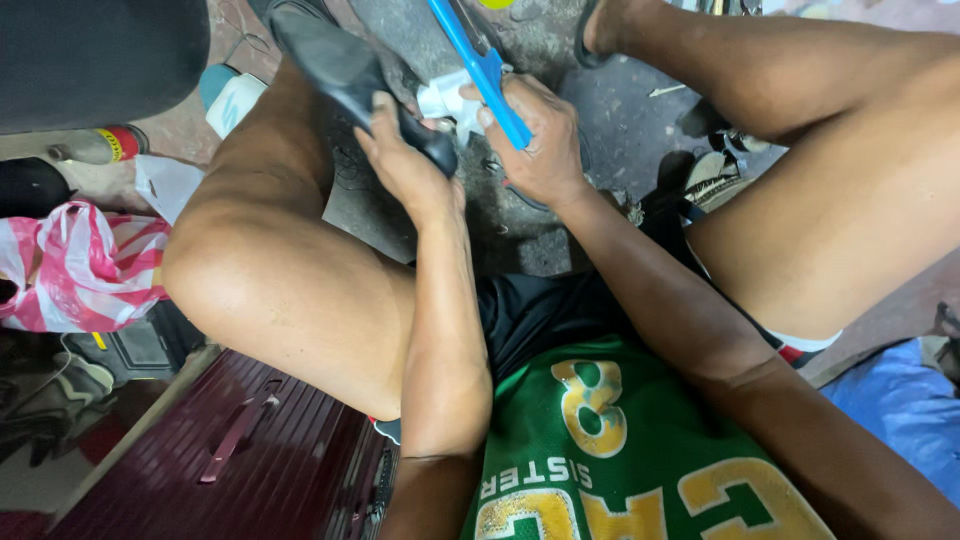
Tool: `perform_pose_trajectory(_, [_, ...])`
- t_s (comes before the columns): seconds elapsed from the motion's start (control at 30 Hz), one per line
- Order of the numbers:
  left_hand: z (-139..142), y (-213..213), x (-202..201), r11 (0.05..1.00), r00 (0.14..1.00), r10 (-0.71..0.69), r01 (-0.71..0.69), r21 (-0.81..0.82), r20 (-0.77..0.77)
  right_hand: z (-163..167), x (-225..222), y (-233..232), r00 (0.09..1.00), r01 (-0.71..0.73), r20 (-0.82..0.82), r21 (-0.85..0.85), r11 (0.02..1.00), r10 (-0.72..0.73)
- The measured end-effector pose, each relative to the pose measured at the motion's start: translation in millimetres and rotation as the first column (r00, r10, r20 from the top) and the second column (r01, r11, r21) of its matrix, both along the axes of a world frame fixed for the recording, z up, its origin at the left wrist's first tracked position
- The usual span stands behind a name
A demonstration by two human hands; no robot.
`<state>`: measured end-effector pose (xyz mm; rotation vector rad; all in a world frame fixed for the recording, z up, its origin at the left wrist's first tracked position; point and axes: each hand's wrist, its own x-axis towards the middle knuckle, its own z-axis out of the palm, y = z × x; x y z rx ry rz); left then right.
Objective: The person repairs a black slip-on shoe by using pliers to remove a metal fastener and a blue plastic tool to scrape and clean the sole. The person repeatedly switches between tools to work on the same area of the shoe.
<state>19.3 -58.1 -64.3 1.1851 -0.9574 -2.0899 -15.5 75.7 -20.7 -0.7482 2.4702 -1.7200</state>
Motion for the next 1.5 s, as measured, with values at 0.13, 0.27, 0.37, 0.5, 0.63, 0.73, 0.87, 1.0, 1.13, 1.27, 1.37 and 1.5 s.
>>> perform_pose_trajectory(0.13, [8.1,-3.9,-13.4,0.998,0.999,0.044,-0.042,-0.050,0.029,-1.1,0.0,1.2,0.997,0.005,0.081,0.004,1.000,-0.005])
perform_pose_trajectory(0.27, [-2.8,-2.7,-27.5,0.992,0.987,0.025,-0.005,-0.124,0.161,-4.3,3.6,1.5,0.989,0.021,0.149,-0.046,0.999,-0.014])
perform_pose_trajectory(0.37, [-17.5,-4.4,-27.9,0.951,0.975,0.016,0.053,-0.305,0.221,-9.3,5.8,1.4,0.989,0.007,0.150,-0.101,0.995,0.008])
perform_pose_trajectory(0.5, [-36.9,-7.6,-29.8,0.927,0.974,-0.011,0.095,-0.362,0.225,-13.8,5.5,5.8,0.975,0.014,0.219,-0.187,0.982,0.028])
perform_pose_trajectory(0.63, [-46.3,-7.8,-31.7,0.909,0.963,-0.037,0.143,-0.392,0.267,-6.3,8.8,25.7,0.910,0.046,0.400,-0.365,0.930,0.112])
perform_pose_trajectory(0.73, [-45.6,-9.1,-33.8,0.941,0.967,-0.053,0.132,-0.311,0.251,3.0,17.2,45.4,0.859,0.056,0.489,-0.385,0.921,0.152])
perform_pose_trajectory(0.87, [-39.6,-11.6,-34.8,0.991,0.981,-0.077,0.095,-0.091,0.177,1.9,22.6,56.5,0.804,0.074,0.573,-0.358,0.931,0.156])
perform_pose_trajectory(1.0, [-36.4,-11.3,-35.2,0.996,0.992,-0.091,0.090,0.021,0.092,-12.1,14.4,54.2,0.846,-0.039,0.506,-0.256,0.966,0.168])
perform_pose_trajectory(1.13, [-38.6,-12.6,-34.1,0.990,0.992,-0.077,0.065,0.122,0.097,-19.2,6.9,52.5,0.861,-0.087,0.473,-0.220,0.972,0.184])
perform_pose_trajectory(1.27, [-44.7,-15.5,-33.1,0.978,0.995,-0.092,0.082,0.194,0.045,-15.5,4.8,53.7,0.871,-0.114,0.452,-0.192,0.975,0.191])
perform_pose_trajectory(1.37, [-50.5,-15.1,-30.2,0.980,0.995,-0.099,0.092,0.179,0.029,-13.2,4.9,54.7,0.844,-0.096,0.504,-0.199,0.975,0.186])
perform_pose_trajectory(1.5, [-57.2,-13.5,-26.6,0.975,0.995,-0.100,0.094,0.203,0.019,-16.5,8.0,59.3,0.794,-0.063,0.572,-0.258,0.964,0.205])
